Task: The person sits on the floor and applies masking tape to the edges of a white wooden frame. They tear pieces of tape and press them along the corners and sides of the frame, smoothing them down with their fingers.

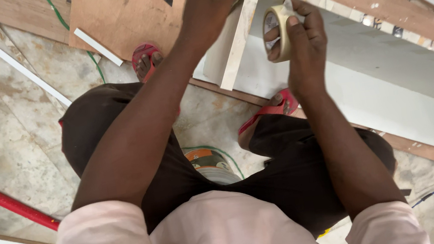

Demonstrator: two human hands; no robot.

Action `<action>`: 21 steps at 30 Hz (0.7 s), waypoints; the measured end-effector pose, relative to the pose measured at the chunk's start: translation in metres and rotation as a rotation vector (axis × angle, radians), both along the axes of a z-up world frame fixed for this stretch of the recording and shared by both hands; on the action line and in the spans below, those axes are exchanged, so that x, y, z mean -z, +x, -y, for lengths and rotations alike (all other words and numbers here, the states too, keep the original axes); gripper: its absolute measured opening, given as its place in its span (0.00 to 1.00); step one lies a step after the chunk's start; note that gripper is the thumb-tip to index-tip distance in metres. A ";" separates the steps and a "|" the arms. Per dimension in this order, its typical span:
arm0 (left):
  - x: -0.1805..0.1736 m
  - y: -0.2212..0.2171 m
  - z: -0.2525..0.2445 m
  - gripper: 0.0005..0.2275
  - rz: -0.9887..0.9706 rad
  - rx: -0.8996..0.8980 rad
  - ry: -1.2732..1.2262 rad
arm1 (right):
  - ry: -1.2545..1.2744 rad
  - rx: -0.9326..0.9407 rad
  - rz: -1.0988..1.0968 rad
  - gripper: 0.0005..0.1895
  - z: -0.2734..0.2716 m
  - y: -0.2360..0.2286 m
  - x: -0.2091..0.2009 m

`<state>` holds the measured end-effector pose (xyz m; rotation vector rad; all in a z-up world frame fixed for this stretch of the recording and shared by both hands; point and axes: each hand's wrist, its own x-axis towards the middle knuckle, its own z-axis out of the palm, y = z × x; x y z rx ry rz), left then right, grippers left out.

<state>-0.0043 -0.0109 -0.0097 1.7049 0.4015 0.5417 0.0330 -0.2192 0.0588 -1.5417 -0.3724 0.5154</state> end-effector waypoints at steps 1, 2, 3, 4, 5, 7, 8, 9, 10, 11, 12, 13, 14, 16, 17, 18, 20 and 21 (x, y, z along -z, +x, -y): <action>-0.002 -0.006 -0.001 0.10 -0.001 -0.013 0.036 | -0.011 -0.024 -0.009 0.20 0.002 0.000 -0.001; -0.006 -0.011 -0.004 0.09 0.001 -0.017 0.075 | -0.018 -0.039 -0.015 0.20 0.005 0.001 -0.003; -0.012 -0.016 -0.006 0.08 0.003 -0.020 0.115 | -0.024 -0.054 -0.022 0.19 0.008 0.002 -0.005; -0.019 -0.020 -0.006 0.08 -0.016 0.003 0.159 | -0.008 -0.080 0.000 0.20 0.009 0.002 -0.005; -0.027 -0.026 -0.005 0.08 -0.035 0.026 0.203 | 0.007 -0.106 0.021 0.20 0.008 0.003 -0.003; -0.044 -0.031 -0.001 0.09 -0.025 0.084 0.259 | 0.060 -0.130 0.034 0.22 0.007 0.001 0.000; -0.051 -0.033 0.002 0.11 0.001 0.115 0.267 | 0.094 -0.132 0.024 0.24 0.006 -0.002 0.001; -0.056 -0.032 0.004 0.12 0.027 0.146 0.274 | 0.128 -0.134 0.015 0.26 0.005 -0.005 0.002; -0.060 -0.028 0.005 0.14 0.018 0.155 0.261 | 0.151 -0.143 0.021 0.27 0.000 -0.007 0.005; -0.063 -0.025 0.006 0.15 0.010 0.163 0.247 | 0.175 -0.153 0.028 0.29 -0.004 -0.008 0.007; -0.063 -0.021 0.007 0.17 0.000 0.171 0.231 | 0.196 -0.163 0.033 0.30 -0.005 -0.008 0.009; -0.063 -0.019 0.007 0.17 -0.022 0.171 0.245 | 0.193 -0.173 0.035 0.31 -0.005 -0.009 0.011; -0.063 -0.018 0.007 0.18 -0.043 0.169 0.259 | 0.190 -0.185 0.039 0.31 -0.005 -0.010 0.013; -0.060 -0.014 0.004 0.19 -0.055 0.181 0.257 | 0.185 -0.200 0.034 0.32 -0.003 -0.009 0.016; -0.058 -0.012 0.003 0.19 -0.046 0.194 0.239 | 0.183 -0.203 0.025 0.32 -0.003 -0.008 0.017; -0.056 -0.009 0.001 0.20 -0.038 0.206 0.223 | 0.181 -0.207 0.015 0.33 -0.003 -0.007 0.017; -0.052 -0.008 0.003 0.19 -0.029 0.233 0.190 | 0.183 -0.205 0.015 0.32 -0.003 -0.008 0.016; -0.050 -0.008 0.003 0.19 -0.024 0.247 0.174 | 0.183 -0.203 0.015 0.32 -0.004 -0.008 0.015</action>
